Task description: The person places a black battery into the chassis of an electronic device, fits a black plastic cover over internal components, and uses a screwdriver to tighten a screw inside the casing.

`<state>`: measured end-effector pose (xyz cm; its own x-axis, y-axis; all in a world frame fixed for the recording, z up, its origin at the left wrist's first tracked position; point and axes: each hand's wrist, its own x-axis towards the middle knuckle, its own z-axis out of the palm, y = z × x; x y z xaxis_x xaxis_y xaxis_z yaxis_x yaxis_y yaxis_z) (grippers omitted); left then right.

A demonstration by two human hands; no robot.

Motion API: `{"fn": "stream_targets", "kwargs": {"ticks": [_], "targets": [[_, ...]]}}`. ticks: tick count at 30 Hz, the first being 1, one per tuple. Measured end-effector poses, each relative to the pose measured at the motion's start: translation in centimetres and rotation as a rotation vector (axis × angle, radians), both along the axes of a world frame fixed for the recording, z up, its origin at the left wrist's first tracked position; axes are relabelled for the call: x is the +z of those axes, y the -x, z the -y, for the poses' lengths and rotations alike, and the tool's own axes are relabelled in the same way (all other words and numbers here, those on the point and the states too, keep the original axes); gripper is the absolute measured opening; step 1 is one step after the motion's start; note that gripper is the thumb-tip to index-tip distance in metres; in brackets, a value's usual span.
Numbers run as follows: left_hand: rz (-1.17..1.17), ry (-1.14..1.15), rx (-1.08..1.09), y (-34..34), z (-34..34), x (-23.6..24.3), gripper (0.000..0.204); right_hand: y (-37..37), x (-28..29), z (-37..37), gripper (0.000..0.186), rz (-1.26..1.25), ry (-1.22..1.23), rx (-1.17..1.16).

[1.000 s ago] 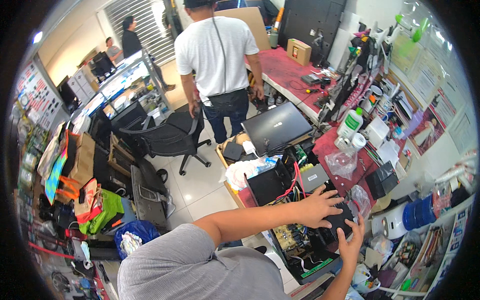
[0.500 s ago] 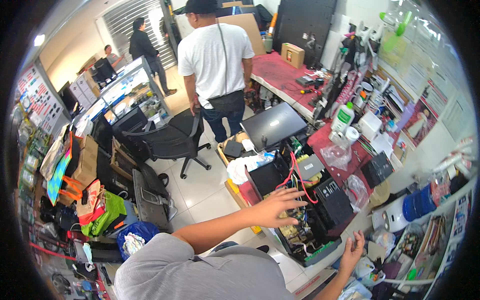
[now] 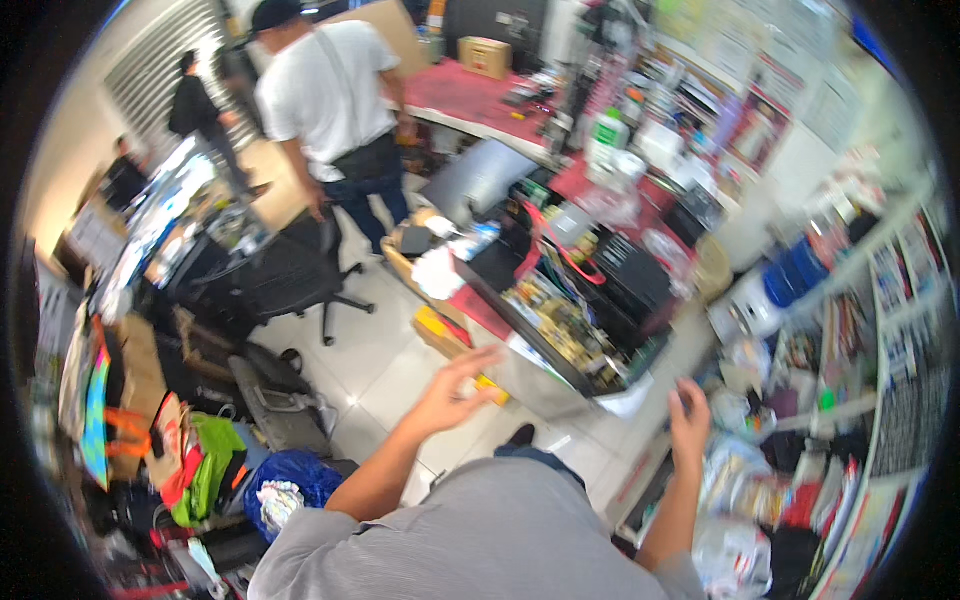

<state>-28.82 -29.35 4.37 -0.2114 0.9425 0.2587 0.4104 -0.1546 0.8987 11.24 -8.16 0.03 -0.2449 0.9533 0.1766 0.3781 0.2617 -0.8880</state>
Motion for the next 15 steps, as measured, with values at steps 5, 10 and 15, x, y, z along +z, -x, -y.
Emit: {"fn": "stream_targets", "kwargs": {"ticks": [5, 10, 15], "targets": [[0.158, 0.136, 0.187, 0.2, 6.3, -2.0, 0.049, 1.8, 3.0, 0.7, 0.035, -0.098, 0.076, -0.004], [0.226, 0.223, 0.299, -0.1, 9.1, -4.6, 0.048, 1.4, 4.3, -0.3, 0.034, -0.130, 0.115, 0.008], [0.248, 0.157, 0.361, -1.5, 6.2, -5.2, 0.042, 0.3, 3.5, -4.5, 0.032, -0.135, 0.151, 0.072]]}}
